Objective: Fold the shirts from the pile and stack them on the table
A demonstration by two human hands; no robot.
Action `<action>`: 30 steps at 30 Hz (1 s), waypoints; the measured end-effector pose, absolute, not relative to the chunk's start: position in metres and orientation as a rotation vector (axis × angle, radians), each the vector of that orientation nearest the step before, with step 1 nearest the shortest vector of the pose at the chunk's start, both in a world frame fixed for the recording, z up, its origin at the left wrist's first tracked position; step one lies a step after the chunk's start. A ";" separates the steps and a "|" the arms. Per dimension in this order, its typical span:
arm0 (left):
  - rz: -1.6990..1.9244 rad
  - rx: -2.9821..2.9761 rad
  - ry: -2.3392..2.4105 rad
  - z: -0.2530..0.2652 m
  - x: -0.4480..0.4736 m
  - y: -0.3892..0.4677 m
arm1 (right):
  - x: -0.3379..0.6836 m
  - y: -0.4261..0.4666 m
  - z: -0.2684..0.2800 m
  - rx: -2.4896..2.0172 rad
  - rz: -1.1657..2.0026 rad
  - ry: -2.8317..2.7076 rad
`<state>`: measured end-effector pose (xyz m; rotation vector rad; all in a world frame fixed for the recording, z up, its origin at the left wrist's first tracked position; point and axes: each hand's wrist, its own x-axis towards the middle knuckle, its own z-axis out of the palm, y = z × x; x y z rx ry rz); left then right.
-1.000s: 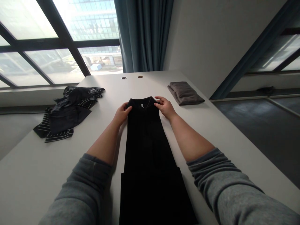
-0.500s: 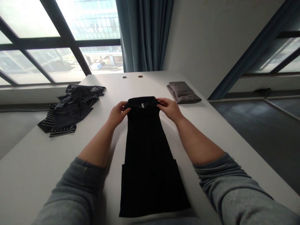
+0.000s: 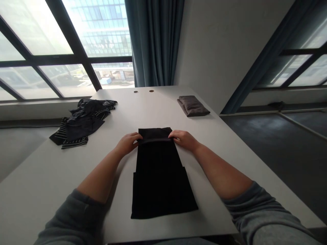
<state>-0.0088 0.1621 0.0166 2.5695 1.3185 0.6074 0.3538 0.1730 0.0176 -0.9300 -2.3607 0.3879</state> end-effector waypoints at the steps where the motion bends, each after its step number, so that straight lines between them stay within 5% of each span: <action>1: 0.580 2.585 1.321 0.015 -0.010 0.160 | 0.353 0.172 0.014 -0.922 0.381 -2.392; 15: 0.610 2.600 1.252 0.017 -0.008 0.132 | 0.345 0.157 0.007 -1.050 0.350 -2.421; 22: 0.790 2.480 1.624 0.030 0.038 0.151 | 0.306 0.176 0.007 -1.236 0.157 -2.160; 30: 0.455 2.613 1.429 -0.013 0.056 0.169 | 0.299 0.189 -0.023 -1.532 0.274 -2.425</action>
